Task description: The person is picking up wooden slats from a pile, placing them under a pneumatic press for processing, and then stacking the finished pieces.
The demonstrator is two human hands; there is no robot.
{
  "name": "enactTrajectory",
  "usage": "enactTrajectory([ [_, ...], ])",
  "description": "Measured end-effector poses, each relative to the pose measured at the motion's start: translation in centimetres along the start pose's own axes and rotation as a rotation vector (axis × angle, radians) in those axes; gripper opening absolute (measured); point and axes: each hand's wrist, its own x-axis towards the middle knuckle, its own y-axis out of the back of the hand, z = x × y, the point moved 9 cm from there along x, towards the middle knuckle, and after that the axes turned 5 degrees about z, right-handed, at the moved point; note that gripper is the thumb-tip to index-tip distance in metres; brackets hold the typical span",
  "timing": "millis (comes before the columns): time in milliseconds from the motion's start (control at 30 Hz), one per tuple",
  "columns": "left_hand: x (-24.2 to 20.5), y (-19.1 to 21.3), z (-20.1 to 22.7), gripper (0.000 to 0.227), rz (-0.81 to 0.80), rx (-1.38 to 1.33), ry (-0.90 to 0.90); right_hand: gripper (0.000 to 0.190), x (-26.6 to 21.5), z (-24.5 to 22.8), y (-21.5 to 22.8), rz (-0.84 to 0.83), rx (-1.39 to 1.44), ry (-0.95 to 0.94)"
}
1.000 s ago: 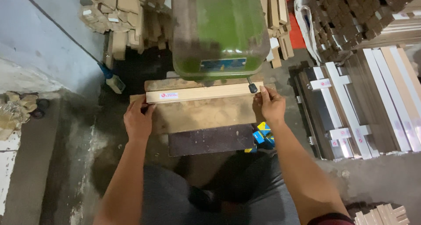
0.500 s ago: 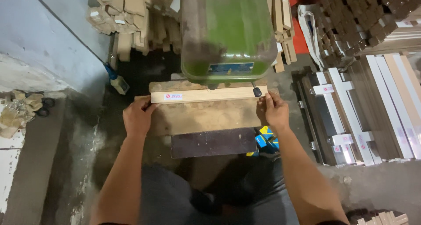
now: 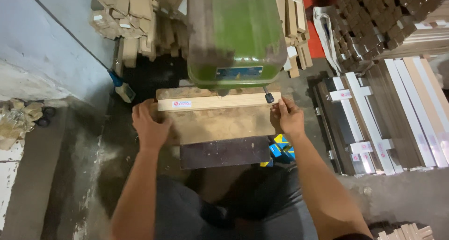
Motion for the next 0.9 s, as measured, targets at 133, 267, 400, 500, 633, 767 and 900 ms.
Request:
enactTrajectory([
  [133, -2.6, -3.6, 3.6, 0.068, 0.075, -0.048, -0.140, 0.034, -1.4, -3.5, 0.4, -0.022, -0.013, -0.016],
  [267, -3.8, -10.1, 5.6, 0.042, -0.089, 0.245, -0.391, 0.045, -1.9, -6.5, 0.9, -0.045, -0.181, 0.030],
  [400, -4.0, -12.4, 5.8, 0.030, 0.033, 0.221, -0.655, 0.037, -5.3, -15.5, 1.3, -0.123, -0.025, 0.110],
  [500, -3.5, -14.1, 4.2, 0.021, 0.049, 0.221, -0.693, 0.043, -6.3, -19.5, 0.5, -0.337, -0.123, 0.219],
  [633, -3.5, -14.5, 3.9, 0.020, 0.069, 0.235, -0.712, 0.039, -5.5, -19.3, -1.3, -0.450, -0.409, 0.182],
  [767, -3.3, -13.9, 4.3, 0.020, 0.104, 0.192, -0.722, 0.032, -2.4, -15.0, -4.7, -0.521, -0.221, 0.109],
  [900, -3.4, -13.6, 4.5, 0.017, 0.165, 0.218, -0.737, 0.030, 0.4, -14.6, -6.7, -0.495, -0.222, 0.141],
])
